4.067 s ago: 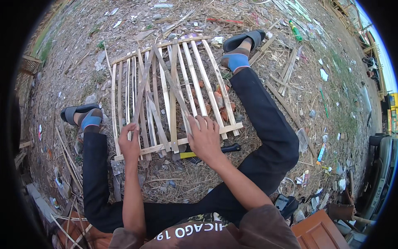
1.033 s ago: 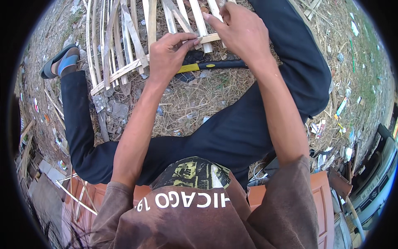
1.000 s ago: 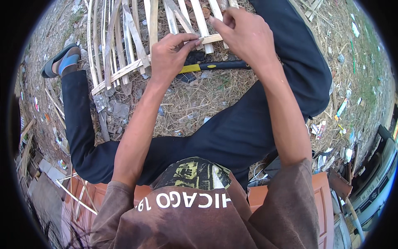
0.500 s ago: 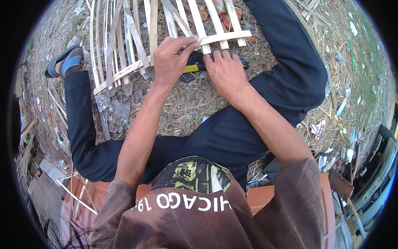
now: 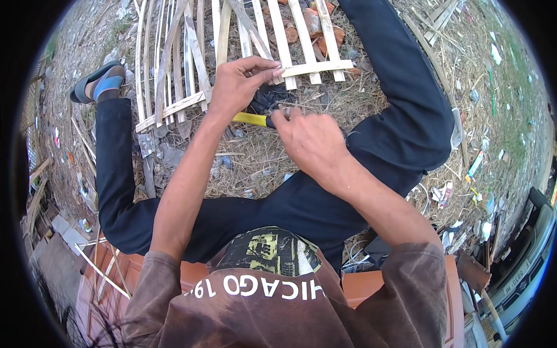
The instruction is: The person assembles a bamboo lattice by hand and using a hammer to drive small nails through wooden slats. They position bamboo strips across a wooden frame, align them, and hammer nails into the intersections.
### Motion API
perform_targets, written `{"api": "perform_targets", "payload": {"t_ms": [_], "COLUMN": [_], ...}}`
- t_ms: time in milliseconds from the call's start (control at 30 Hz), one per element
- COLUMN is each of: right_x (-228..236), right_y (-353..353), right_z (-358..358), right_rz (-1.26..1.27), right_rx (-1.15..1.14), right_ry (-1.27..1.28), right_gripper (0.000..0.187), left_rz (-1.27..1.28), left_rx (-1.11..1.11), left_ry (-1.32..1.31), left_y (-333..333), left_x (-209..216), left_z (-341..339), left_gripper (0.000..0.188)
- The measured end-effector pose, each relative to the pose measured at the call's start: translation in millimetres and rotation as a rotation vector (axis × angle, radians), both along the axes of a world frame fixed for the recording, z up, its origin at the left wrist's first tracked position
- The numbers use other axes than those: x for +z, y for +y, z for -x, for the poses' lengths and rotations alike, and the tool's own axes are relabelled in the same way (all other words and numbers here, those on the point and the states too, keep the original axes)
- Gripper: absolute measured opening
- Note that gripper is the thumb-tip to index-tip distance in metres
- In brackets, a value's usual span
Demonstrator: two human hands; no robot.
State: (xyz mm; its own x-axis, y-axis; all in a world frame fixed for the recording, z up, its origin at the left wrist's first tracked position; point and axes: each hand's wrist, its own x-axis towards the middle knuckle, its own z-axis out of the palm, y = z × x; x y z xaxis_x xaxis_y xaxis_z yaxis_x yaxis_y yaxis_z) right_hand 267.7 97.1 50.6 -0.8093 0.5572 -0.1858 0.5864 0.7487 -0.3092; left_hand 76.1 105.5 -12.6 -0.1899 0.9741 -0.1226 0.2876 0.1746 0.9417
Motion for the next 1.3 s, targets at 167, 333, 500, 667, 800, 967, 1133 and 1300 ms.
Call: {"api": "perform_targets", "payload": {"t_ms": [167,333,500,667,800,967,1133,1300], "right_x": [5,22,45,88,69,34,-34,-62], "right_y": [-4,-8,-16,5,18,38,64,75], "right_z": [1,-5,-35,-63,-80,-39,-27,-20], "right_rz": [0.059,0.337,0.403,0.702,0.879,0.896,0.439,0.457], "right_rx": [-0.009,-0.057,-0.152,-0.402,-0.791,-1.178,-1.142,-1.062], "right_ry": [-0.018,-0.004,-0.038,0.016,0.32,0.677,0.484,0.473], "right_gripper": [0.019,0.021,0.023,0.017,0.017,0.017,0.028,0.037], "left_rz": [0.065,0.147,0.196,0.219,0.245,0.122,0.098,0.113], "left_rx": [-0.026,-0.073,-0.061,-0.096,-0.091,-0.08,-0.119,-0.12], "left_ry": [-0.085,-0.009,-0.109,-0.075,0.03,0.07,0.095,0.103], "left_y": [3,2,4,4,4,1,-1,1], "left_x": [6,2,0,4,17,5,5,4], "left_z": [2,7,11,24,12,6,7,10], "left_gripper": [0.021,0.02,0.021,0.022,0.02,0.02,0.02,0.02]}}
